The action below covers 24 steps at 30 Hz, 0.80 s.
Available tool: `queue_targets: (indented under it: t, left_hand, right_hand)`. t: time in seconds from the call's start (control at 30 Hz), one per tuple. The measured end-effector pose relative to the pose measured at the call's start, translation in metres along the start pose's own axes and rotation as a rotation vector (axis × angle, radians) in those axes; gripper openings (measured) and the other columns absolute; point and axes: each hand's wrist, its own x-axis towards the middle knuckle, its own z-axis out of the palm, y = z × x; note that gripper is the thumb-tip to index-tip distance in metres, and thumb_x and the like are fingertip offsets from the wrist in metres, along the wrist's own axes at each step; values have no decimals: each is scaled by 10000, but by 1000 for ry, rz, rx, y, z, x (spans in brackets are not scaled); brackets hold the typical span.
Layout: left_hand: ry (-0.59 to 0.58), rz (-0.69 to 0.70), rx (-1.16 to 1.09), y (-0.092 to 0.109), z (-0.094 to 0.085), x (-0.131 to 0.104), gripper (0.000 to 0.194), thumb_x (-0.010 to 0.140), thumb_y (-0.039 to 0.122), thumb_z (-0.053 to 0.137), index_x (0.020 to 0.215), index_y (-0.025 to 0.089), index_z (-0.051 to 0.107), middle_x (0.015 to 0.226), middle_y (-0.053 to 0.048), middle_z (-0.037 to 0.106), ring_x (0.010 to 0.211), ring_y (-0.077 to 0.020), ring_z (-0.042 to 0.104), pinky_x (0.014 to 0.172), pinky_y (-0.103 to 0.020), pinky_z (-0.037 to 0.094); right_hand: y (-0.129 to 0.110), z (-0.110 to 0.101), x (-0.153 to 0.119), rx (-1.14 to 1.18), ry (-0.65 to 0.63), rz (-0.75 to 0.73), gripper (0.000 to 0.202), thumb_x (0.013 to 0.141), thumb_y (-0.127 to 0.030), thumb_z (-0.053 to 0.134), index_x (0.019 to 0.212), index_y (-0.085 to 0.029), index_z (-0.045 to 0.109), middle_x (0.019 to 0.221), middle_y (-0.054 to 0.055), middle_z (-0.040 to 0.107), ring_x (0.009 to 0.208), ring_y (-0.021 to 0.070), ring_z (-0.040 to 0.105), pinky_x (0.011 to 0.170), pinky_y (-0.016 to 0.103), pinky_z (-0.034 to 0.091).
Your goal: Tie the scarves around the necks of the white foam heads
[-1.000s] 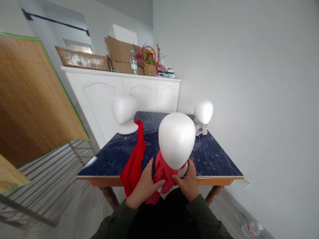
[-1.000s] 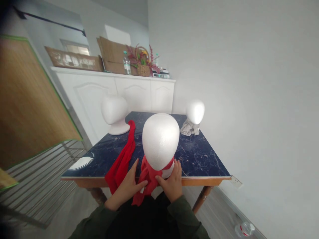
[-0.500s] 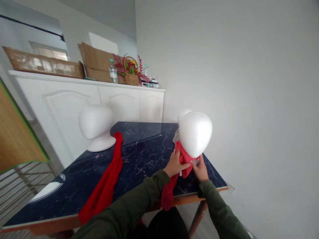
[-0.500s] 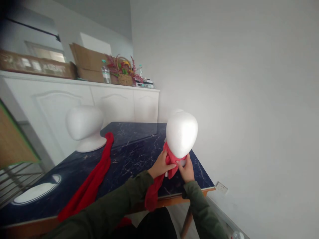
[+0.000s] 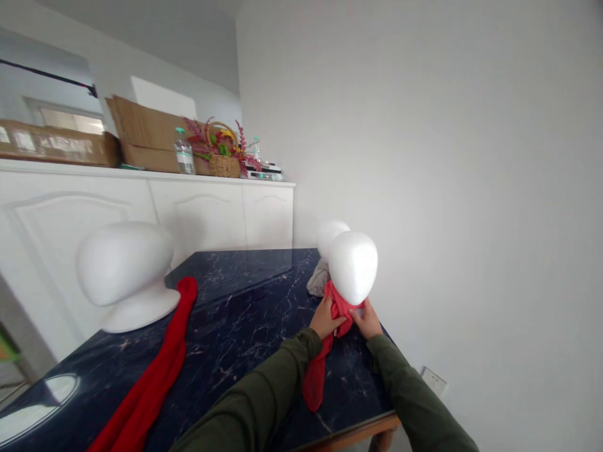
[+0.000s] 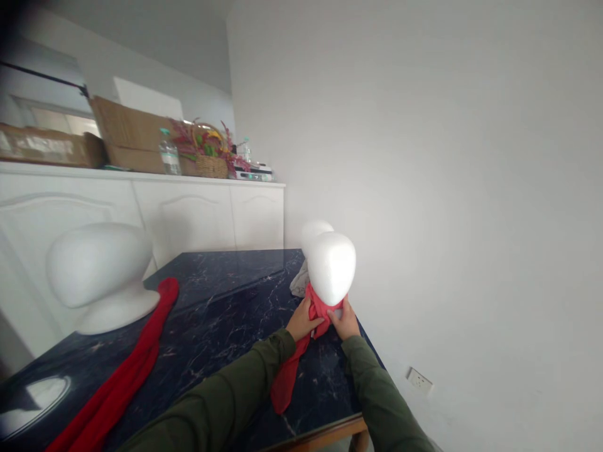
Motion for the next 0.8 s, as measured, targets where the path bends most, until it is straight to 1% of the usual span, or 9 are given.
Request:
queue_targets:
  t: [0.1,0.2,0.33,0.43,0.5,0.53,0.63,0.7,0.8]
  left_hand:
    - [64,-28,52,-6,0,-5,867,614,297,724,1345,144,284,1398,-160,326,1320,-306,236,1101,-465,133]
    - [187,-162,54,-6,4,-17,814,683,311,665,1360,132,250,1430,-162,291,1325,-280,254,1101,-422,178]
    - [275,-345,28,14,-11,-61,559,808,293,497,1306,102,329,1354,-198,399,1232,-289,413,1009,-443,340]
    - [305,-328,123,49,-58,-126,421,809,301,489,1202,149,470,1246,-137,522,1144,-250,499,997,-405,363]
    - [317,-213,532,72,-103,-179,375,830,344,456,1158,178,529,1240,-102,530,1174,-236,465,1046,-380,298]
    - [371,-235,747,81,-126,-205,395,827,355,454,1161,160,533,1243,-116,525,1190,-249,444,1056,-385,274]
    - [480,-614,1259,96,-183,-273,592,787,413,484,1216,6,465,1217,-251,492,1142,-366,455,954,-476,344]
    - [417,-860,1398,97,-205,-300,616,768,461,495,1161,-14,498,1155,-281,511,1076,-414,485,849,-494,394]
    - [281,-870,1411,95,-216,-316,353,836,357,404,955,79,587,1045,-201,579,1010,-336,540,825,-411,404]
  right_hand:
    - [2,-2,0,17,-22,27,784,709,-479,573,1346,-89,337,1279,170,504,1182,298,459,976,464,361]
    - [4,-8,-2,92,-4,104,810,680,-523,588,1341,-114,358,1320,139,476,1211,281,439,999,430,355]
    - [8,-15,-10,123,91,266,776,688,-599,512,1271,-90,458,1285,172,502,1198,308,454,980,435,382]
    - [4,-22,-33,107,119,347,742,686,-617,495,1209,-92,520,1195,201,562,1132,338,507,946,463,406]
    - [-3,-29,-57,116,118,370,711,687,-606,502,1196,-110,528,1168,191,579,1104,333,528,928,463,421]
    - [-8,-33,-70,118,110,376,692,689,-595,510,1189,-118,531,1161,181,585,1096,324,535,926,456,425]
    - [-27,-45,-107,81,61,391,622,687,-562,543,1142,-139,558,1141,143,604,1055,288,566,926,415,429]
    - [-44,-46,-127,21,72,414,577,689,-564,538,1081,-144,591,1074,131,636,982,275,597,878,391,453]
    - [-86,-27,-153,-33,192,438,545,708,-582,485,982,-131,620,934,130,664,874,272,611,790,380,466]
